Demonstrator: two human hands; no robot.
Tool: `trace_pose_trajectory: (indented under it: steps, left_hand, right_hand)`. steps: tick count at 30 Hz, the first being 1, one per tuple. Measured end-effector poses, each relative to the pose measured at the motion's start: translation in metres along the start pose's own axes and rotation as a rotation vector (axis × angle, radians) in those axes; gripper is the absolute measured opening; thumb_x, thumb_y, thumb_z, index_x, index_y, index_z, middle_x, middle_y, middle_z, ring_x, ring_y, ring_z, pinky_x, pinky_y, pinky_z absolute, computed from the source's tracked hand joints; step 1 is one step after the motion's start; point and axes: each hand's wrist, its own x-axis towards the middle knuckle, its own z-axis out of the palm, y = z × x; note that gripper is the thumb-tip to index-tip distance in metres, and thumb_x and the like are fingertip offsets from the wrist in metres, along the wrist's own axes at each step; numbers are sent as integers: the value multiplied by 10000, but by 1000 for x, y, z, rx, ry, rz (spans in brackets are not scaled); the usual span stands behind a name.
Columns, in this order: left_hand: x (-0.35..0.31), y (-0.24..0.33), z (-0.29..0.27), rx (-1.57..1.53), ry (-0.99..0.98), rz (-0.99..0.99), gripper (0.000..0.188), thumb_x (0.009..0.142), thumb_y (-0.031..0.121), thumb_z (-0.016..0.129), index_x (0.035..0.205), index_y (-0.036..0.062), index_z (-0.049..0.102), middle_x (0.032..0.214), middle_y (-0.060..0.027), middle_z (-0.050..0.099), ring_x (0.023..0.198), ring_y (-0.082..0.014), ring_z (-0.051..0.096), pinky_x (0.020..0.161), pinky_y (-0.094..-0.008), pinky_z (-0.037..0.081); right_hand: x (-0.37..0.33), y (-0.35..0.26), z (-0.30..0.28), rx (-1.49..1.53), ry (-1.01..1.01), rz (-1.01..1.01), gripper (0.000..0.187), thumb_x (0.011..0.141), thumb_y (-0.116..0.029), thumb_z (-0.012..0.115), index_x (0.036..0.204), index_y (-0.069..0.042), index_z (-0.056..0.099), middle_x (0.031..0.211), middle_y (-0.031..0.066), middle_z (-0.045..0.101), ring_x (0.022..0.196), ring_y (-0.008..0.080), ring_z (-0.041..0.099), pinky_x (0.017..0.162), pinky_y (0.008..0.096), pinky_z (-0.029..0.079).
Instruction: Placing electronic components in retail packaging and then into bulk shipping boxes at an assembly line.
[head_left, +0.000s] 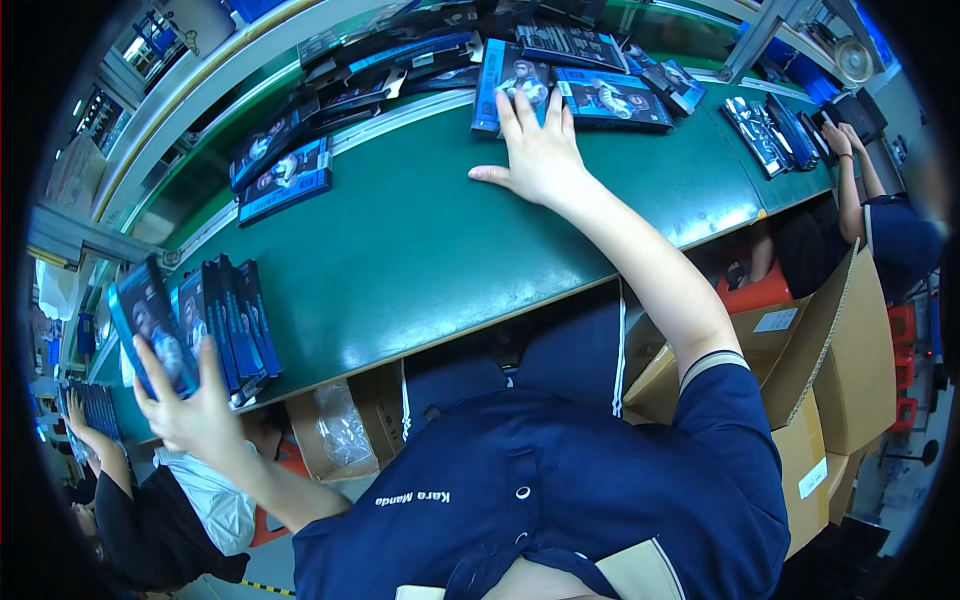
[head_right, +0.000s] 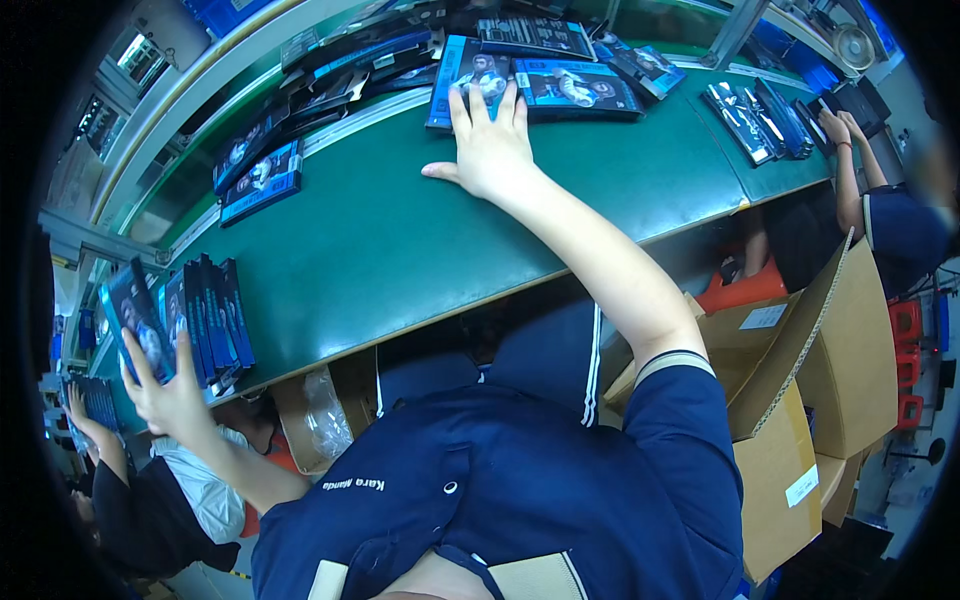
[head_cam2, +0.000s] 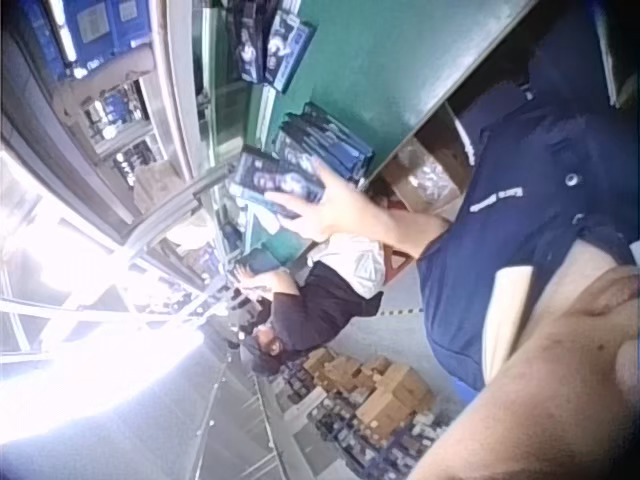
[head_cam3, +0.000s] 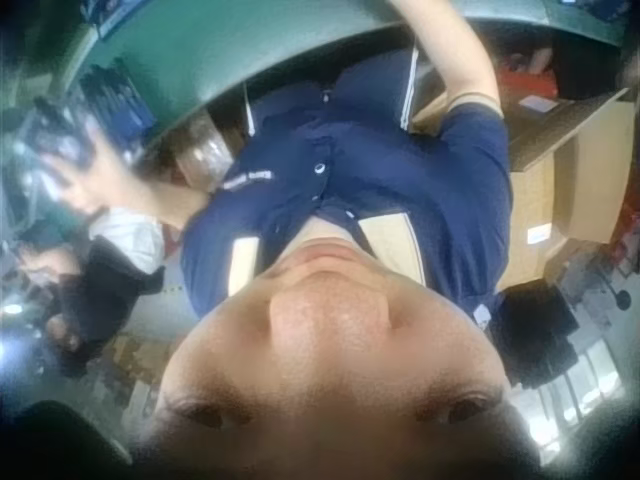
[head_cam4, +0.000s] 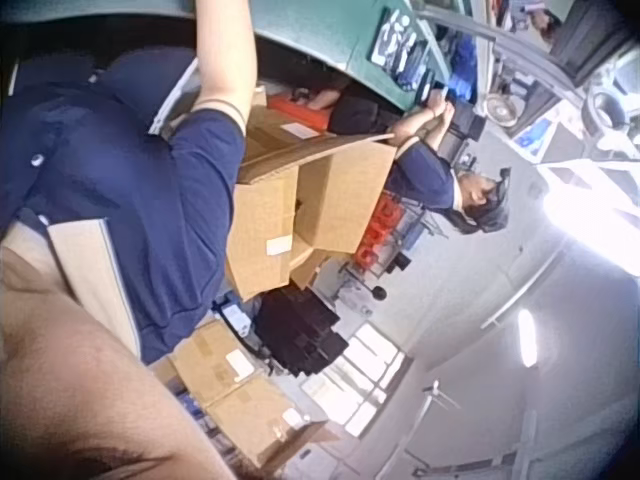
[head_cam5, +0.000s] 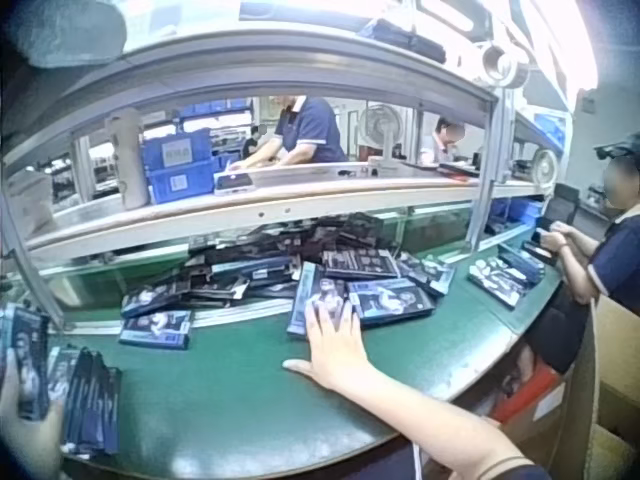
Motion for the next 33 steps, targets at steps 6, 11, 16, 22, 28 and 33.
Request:
trace_pose_trajectory:
  steps: [6,11,16,22,28,33]
  left_hand:
    - [10,-15,12,522,-302,101,607,874,649,542,1358,285,576,1386,-215,521,1244,-448,505,1049,-680,218]
    - [-70,115,16,-382,-689,549,779,842,480,679,1480,140,387,1535,-291,263,1414,-469,260,1127,-615,183]
    - [-86,141,-9,-664,-845,1128,714,841,293,696,1464,101,405,1526,-232,327,1433,-445,245,1142,-596,205]
    - [-66,138,-33,-1121,-810,1228,502,742,-82,623,1212,93,641,1352,-236,538,1098,-370,634,918,-435,520]
    - [-11,143,17,-908,-1027,921,456,782,50,698,1226,23,598,1163,-264,632,1063,-408,630,916,-422,507]
    - [-65,171,29,-793,-868,1121,838,659,486,820,1336,93,521,1414,-310,393,1300,-469,403,1095,-496,326]
  right_hand:
    - [-80,-71,-25,253,53,-300,746,868,-559,607,1421,-84,448,1393,215,463,1170,454,480,934,489,458]
    - [-81,-8,-28,546,618,-263,270,723,-231,749,918,-79,642,908,91,641,786,305,599,728,410,461]
    - [-78,258,25,-243,671,625,355,804,-181,612,1112,-10,570,1433,262,403,1342,404,366,1034,566,345]
    - [-96,337,4,-5,133,940,532,919,-560,511,1254,-169,642,1392,101,548,1374,330,401,1098,614,284]
    - [-168,374,60,-55,805,1131,542,605,-485,872,744,4,683,790,144,685,652,243,657,711,359,553]
    - [-184,261,-16,860,859,1282,944,702,-57,847,1454,-2,279,1213,249,559,991,294,654,659,377,616]
